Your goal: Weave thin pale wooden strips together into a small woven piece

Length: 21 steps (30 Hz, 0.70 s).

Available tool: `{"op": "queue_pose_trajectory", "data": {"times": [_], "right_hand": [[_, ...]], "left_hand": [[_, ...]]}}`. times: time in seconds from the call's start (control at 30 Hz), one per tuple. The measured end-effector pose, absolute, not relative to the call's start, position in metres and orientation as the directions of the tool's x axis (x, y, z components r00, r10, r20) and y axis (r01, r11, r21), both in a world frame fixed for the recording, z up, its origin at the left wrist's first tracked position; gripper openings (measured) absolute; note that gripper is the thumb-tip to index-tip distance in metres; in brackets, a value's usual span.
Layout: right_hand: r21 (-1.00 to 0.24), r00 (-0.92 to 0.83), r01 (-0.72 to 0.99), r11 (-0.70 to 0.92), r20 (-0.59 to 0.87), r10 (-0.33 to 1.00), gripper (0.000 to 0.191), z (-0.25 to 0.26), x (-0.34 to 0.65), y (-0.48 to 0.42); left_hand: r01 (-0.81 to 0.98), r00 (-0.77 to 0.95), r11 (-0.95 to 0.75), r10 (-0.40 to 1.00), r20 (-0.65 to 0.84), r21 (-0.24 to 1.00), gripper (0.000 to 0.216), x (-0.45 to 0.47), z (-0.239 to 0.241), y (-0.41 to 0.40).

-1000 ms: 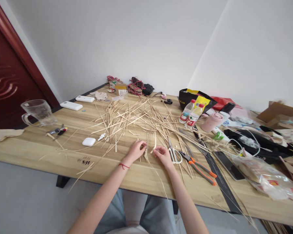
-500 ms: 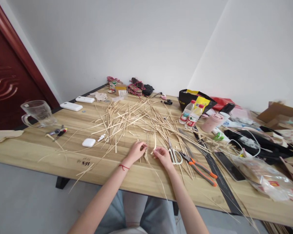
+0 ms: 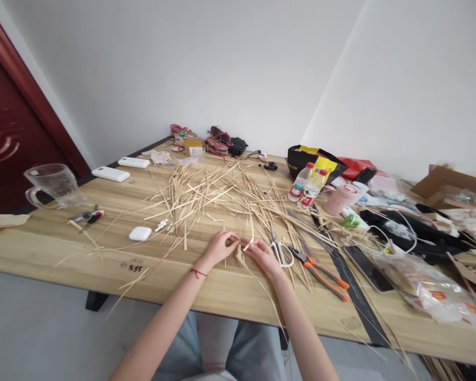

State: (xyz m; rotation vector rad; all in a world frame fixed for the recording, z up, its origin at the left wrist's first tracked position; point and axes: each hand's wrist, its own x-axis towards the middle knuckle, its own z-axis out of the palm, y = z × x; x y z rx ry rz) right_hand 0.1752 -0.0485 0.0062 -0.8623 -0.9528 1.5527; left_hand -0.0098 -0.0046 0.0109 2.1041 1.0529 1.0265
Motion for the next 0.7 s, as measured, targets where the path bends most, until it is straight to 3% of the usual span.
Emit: {"op": "queue_pose_trajectory", "data": {"times": [0.23,0.7], "right_hand": [[-0.884,-0.204,-0.435,-0.173,-0.09,0.975,0.031,0.0123,0.1756,-0.0498],[-0.905,-0.212,-0.403,-0.139,-0.056,0.976,0.029,0.0121,0.1759,-0.0507]], "left_hand": [[0.39,0.381,-0.516,0.844,0.377,0.762,0.02,-0.0095,0.0114,-0.0061],[0.365,0.372,-0.509,0.847,0.379,0.78,0.027,-0.0093,0.0135,-0.0079]]}}
